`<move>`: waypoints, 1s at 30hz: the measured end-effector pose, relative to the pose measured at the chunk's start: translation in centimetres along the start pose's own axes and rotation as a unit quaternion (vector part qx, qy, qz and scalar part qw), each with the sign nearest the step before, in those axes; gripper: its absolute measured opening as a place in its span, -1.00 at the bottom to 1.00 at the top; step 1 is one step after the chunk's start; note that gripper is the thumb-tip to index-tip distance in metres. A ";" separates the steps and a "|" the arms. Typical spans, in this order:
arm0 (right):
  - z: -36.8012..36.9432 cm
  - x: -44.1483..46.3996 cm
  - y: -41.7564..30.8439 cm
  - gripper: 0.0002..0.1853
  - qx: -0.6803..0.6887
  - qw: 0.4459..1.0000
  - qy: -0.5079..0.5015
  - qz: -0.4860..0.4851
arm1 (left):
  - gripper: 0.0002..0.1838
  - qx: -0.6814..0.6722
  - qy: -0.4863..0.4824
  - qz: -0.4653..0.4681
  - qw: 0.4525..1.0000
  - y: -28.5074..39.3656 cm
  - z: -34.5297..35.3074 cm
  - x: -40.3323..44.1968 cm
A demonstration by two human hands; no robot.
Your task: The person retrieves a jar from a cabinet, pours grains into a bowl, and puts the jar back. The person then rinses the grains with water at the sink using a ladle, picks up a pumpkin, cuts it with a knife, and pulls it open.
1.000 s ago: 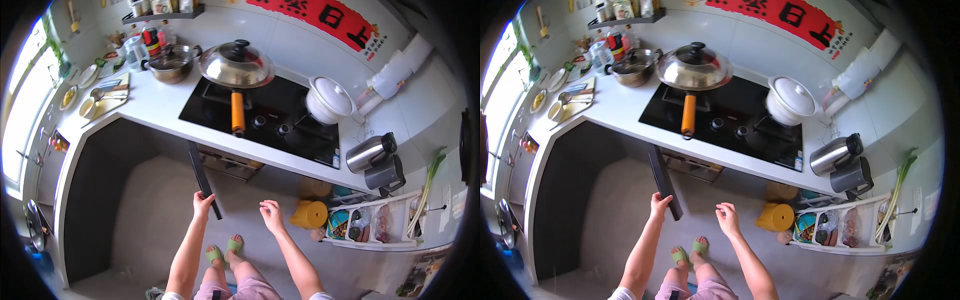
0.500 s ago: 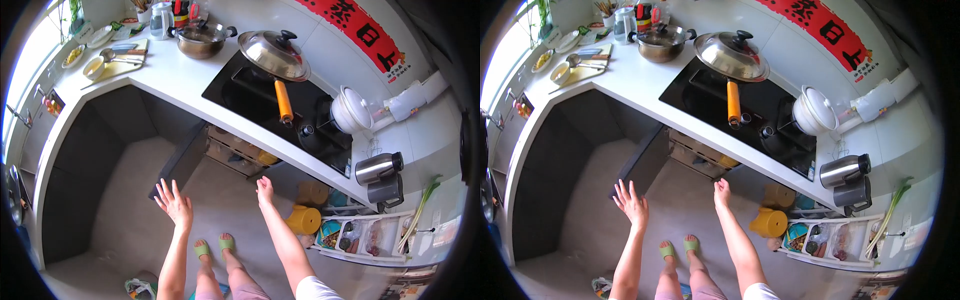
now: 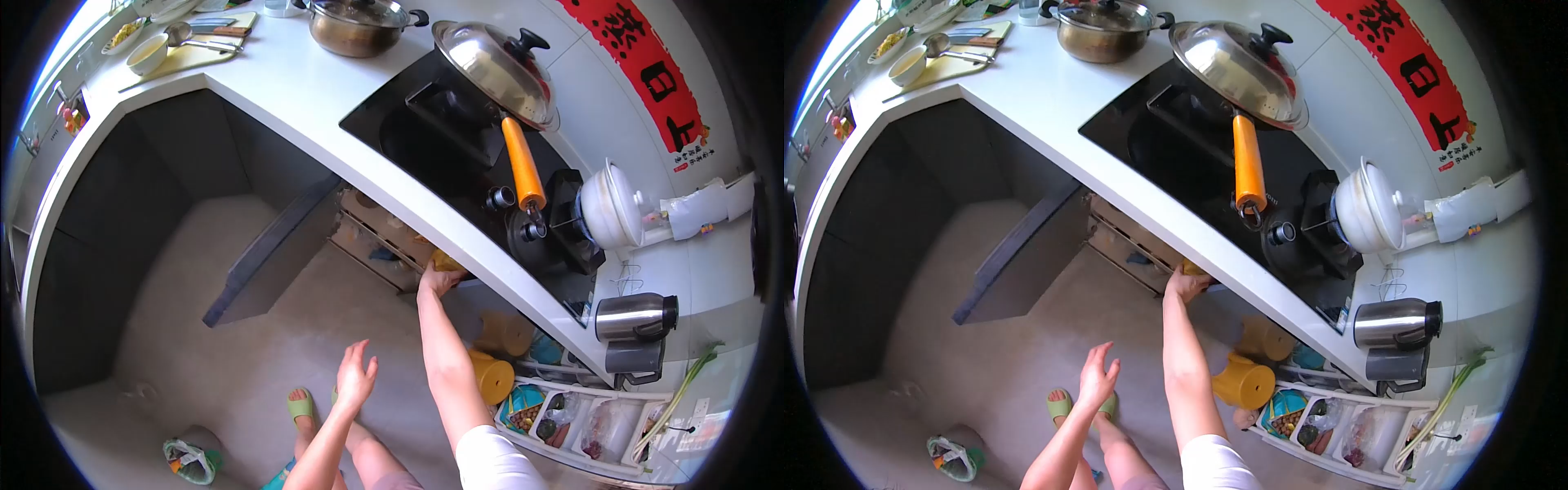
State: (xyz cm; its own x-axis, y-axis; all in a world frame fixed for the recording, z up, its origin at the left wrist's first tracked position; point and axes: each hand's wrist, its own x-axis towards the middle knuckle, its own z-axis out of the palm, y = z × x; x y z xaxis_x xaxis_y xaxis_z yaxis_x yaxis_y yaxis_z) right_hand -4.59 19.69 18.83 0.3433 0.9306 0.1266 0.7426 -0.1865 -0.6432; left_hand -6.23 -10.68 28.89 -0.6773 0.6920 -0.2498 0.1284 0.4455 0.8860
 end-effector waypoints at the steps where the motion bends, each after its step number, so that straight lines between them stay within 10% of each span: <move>1: 0.3 0.3 -0.2 0.13 0.016 0.999 0.011 0.031 | -0.56 0.000 -0.001 -0.004 1.000 0.1 0.7 0.3; 7: 2.2 0.1 0.6 0.32 0.139 0.986 -0.021 0.093 | -0.73 -0.111 0.002 -0.027 0.993 -2.1 2.3 0.8; 11: 5.7 -1.7 2.9 0.33 0.099 0.992 -0.003 -0.080 | -0.76 -0.151 0.031 -0.097 0.983 -3.3 2.8 0.9; 15: 4.4 -0.5 2.5 0.43 0.043 0.995 0.010 0.094 | -0.76 -0.174 0.051 -0.082 0.980 -3.0 1.3 -0.1; 30: 2.7 1.2 -1.8 0.29 0.024 0.981 0.082 0.173 | -0.76 -0.216 0.080 -0.158 0.960 -8.6 -0.9 -4.1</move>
State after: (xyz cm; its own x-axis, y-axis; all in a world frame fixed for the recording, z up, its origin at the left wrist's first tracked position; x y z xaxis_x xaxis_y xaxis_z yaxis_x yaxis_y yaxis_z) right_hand -7.03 22.03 18.12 0.6604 0.7509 0.0112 0.5389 -0.4634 -0.7035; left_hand -5.21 -17.90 22.64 -0.7401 0.4494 -0.5004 -0.3906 0.3185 0.8637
